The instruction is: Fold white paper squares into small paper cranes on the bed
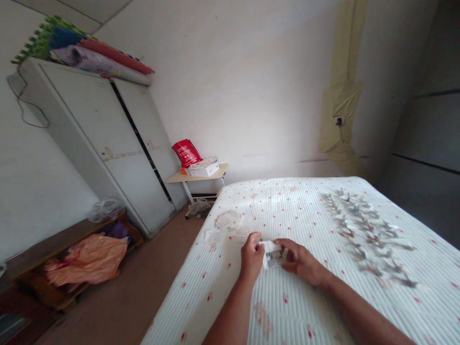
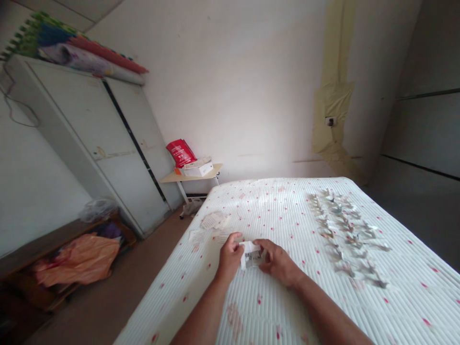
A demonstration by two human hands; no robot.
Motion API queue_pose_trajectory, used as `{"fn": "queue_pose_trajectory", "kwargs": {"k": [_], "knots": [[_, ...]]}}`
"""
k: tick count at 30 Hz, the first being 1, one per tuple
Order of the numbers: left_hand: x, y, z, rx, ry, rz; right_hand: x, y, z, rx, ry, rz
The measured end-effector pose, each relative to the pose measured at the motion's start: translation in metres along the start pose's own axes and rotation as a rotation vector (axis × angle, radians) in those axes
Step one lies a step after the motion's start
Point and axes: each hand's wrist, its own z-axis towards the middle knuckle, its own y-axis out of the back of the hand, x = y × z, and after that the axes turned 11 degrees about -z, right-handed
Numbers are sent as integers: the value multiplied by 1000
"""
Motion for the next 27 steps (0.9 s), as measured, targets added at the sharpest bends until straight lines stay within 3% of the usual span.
{"fn": "queue_pose_trajectory", "kwargs": {"k": [6, 11, 17, 22, 27], "knots": [[2, 1, 1, 3, -11, 39, 8, 2, -2, 25, 132, -350], [3, 1, 2, 5, 2, 54, 15, 7, -3, 82, 154, -426], [0, 2, 3, -6, 80, -22, 6, 4, -4, 33, 119, -533], [0, 2, 1, 1, 20, 58, 8, 7, -5, 2, 199, -551], [-3, 4, 2, 21, -60, 197, 12, 6, -2, 61, 241, -586]]}}
